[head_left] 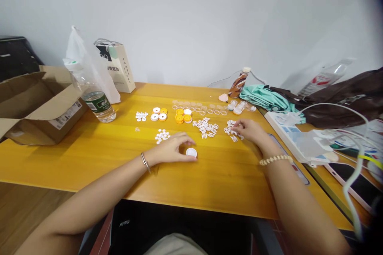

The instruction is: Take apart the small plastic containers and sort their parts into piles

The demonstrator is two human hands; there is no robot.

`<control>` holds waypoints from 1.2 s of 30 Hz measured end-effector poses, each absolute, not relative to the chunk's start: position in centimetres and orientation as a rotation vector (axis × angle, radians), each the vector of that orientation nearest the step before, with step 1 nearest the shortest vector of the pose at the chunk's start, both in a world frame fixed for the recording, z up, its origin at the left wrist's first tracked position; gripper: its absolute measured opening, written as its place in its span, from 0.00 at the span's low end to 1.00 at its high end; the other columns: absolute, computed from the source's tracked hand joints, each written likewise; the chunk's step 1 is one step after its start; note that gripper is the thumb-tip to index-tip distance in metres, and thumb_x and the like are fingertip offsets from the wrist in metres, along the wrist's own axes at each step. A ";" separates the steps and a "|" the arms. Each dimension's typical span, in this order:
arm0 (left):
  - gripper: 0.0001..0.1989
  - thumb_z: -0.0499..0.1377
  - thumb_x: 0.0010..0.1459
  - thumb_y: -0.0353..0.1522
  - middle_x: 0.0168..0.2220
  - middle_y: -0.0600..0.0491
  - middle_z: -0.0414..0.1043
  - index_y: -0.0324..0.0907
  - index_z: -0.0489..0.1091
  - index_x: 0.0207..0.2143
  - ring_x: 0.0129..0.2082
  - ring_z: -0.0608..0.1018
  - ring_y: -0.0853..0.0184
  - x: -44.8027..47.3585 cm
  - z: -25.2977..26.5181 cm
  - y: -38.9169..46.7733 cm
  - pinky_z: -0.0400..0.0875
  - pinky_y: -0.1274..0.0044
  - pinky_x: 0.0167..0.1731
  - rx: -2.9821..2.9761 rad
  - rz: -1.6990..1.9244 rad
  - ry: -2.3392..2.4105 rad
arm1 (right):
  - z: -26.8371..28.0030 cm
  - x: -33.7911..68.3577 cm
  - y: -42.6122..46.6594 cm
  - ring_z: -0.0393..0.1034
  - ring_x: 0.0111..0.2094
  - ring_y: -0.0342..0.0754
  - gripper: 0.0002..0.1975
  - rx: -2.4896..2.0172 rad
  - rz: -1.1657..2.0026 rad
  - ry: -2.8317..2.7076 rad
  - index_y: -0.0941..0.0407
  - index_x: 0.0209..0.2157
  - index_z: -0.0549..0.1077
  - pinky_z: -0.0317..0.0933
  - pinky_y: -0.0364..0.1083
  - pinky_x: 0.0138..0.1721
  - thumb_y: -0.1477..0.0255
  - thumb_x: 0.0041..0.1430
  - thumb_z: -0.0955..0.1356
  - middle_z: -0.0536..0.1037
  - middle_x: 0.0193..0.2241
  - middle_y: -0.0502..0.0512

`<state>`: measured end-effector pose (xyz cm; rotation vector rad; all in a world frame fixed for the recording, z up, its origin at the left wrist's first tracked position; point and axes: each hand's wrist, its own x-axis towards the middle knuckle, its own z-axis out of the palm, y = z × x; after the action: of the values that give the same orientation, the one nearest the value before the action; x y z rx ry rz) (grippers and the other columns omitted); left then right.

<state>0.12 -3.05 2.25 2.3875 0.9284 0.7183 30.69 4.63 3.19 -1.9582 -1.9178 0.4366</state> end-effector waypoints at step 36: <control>0.06 0.56 0.54 0.32 0.30 0.52 0.67 0.39 0.69 0.34 0.30 0.70 0.67 -1.4 0.7 0.9 0.64 0.77 0.31 2.380 0.870 1.530 | 0.6 20.2 -1.0 0.56 0.25 0.40 0.16 -1.030 1.048 -2.348 0.56 0.36 0.68 0.52 0.40 0.26 0.62 0.47 0.69 0.62 0.24 0.45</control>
<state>-1.35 0.89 0.73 2.3803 1.5302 0.8698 20.19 -0.95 0.63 -1.0300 -2.3478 1.0481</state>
